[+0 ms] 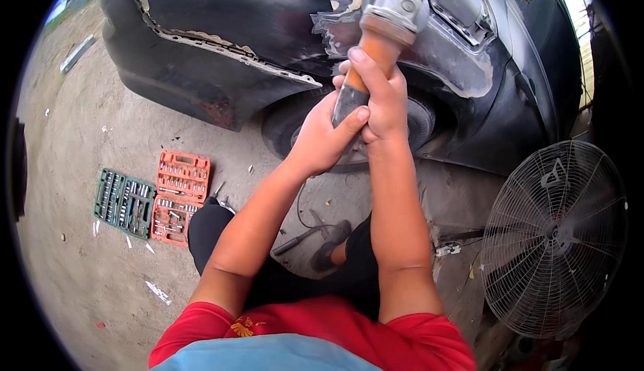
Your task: The person uses an angle grinder to sand and smooth the surface of a car's front fender and wheel arch. They move the grinder across the damaged area, removing paint and smoothing the metal, while occasionally pausing to wipe the surface with their hand.
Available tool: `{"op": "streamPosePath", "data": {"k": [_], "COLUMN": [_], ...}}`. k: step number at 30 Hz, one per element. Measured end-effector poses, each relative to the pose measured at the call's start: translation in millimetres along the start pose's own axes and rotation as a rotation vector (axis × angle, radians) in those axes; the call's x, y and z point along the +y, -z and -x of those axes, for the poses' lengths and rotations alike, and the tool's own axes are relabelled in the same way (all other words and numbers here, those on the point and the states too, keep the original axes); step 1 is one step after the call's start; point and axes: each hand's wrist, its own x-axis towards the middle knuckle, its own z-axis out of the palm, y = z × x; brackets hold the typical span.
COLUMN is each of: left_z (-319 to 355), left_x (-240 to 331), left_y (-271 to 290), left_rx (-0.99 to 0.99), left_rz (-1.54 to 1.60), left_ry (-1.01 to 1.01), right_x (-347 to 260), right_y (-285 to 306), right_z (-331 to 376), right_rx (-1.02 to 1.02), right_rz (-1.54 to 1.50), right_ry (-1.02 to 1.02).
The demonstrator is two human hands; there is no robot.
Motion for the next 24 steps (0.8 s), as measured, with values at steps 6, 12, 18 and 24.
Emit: {"op": "streamPosePath", "data": {"k": [6,12,18,24], "left_z": [-10.9,-3.0,-17.2,-4.4], "left_x": [1.2,0.9,-0.1,-19.3], "left_y": [8.0,-4.3,14.6,-5.9], "left_rx": [0.032,-0.046,-0.007,0.061], "left_rz": [0.124,0.045,0.111,0.052], "left_ry": [-0.014,0.022,-0.005,-0.088], "right_x": [-6.8,-1.9,-10.0,-0.5], "right_y": [-20.2,5.2,-24.1,-1.7], "right_z": [-11.8,2.2,-18.6,-8.5], "right_rx": [-0.091,0.079,-0.146,-0.139], "right_rz": [0.085,0.029,0.112,0.107], "right_ry": [0.036,0.026,0.088,0.032]}}
